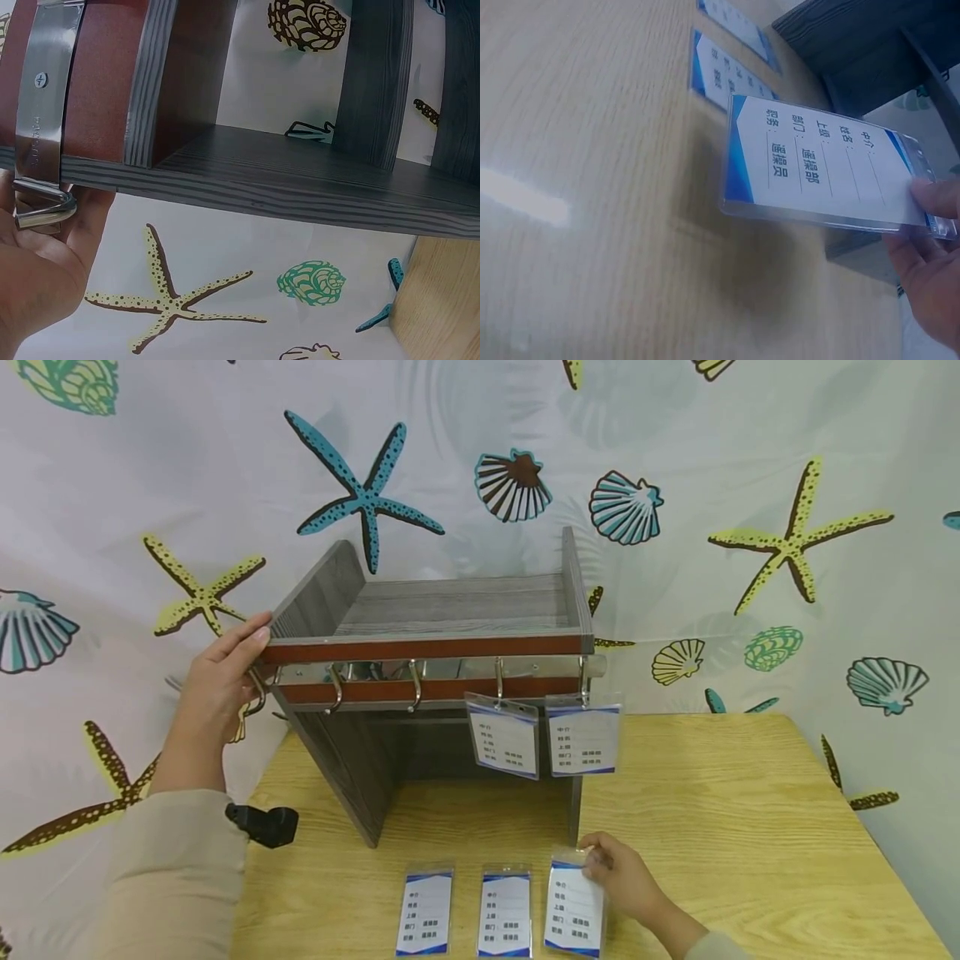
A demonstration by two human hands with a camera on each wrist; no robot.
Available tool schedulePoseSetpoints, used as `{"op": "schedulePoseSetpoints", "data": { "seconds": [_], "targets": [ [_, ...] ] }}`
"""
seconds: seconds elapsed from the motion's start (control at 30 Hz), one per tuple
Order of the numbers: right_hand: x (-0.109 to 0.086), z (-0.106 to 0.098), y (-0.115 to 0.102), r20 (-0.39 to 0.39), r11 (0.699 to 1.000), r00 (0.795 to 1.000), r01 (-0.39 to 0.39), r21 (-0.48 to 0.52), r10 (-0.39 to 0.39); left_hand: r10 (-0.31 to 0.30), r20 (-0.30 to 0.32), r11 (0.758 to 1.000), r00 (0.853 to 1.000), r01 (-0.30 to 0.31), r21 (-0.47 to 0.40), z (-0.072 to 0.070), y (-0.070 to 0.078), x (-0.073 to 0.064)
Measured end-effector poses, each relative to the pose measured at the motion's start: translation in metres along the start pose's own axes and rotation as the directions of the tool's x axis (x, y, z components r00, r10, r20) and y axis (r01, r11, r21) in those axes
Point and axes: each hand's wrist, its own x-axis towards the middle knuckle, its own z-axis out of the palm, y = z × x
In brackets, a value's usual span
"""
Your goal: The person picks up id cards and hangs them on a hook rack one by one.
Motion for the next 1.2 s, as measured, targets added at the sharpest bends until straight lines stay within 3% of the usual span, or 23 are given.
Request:
{"op": "schedulePoseSetpoints", "data": {
  "seconds": [0.2, 0.63, 0.9, 1.2],
  "targets": [
    [0.000, 0.000, -0.020, -0.021, 0.999, 0.999, 0.045, 0.004, -0.045, 0.007, 0.005, 1.000, 1.000, -0.007, 0.004, -0.001, 0.000, 0.000],
    [0.000, 0.005, -0.058, -0.012, 0.980, 0.991, 0.131, 0.151, -0.130, 0.003, 0.016, 1.000, 1.000, -0.003, -0.002, -0.001, -0.001, 0.000],
    [-0.001, 0.004, -0.086, -0.020, 0.979, 0.989, 0.146, 0.139, -0.145, 0.000, 0.014, 1.000, 1.000, 0.000, -0.001, 0.000, 0.000, -0.001],
    [0.005, 0.001, -0.116, -0.015, 0.961, 0.976, 0.218, 0.168, -0.219, -0.002, -0.002, 1.000, 1.000, 0.002, 0.009, 0.000, 0.000, -0.002]
  ]
}}
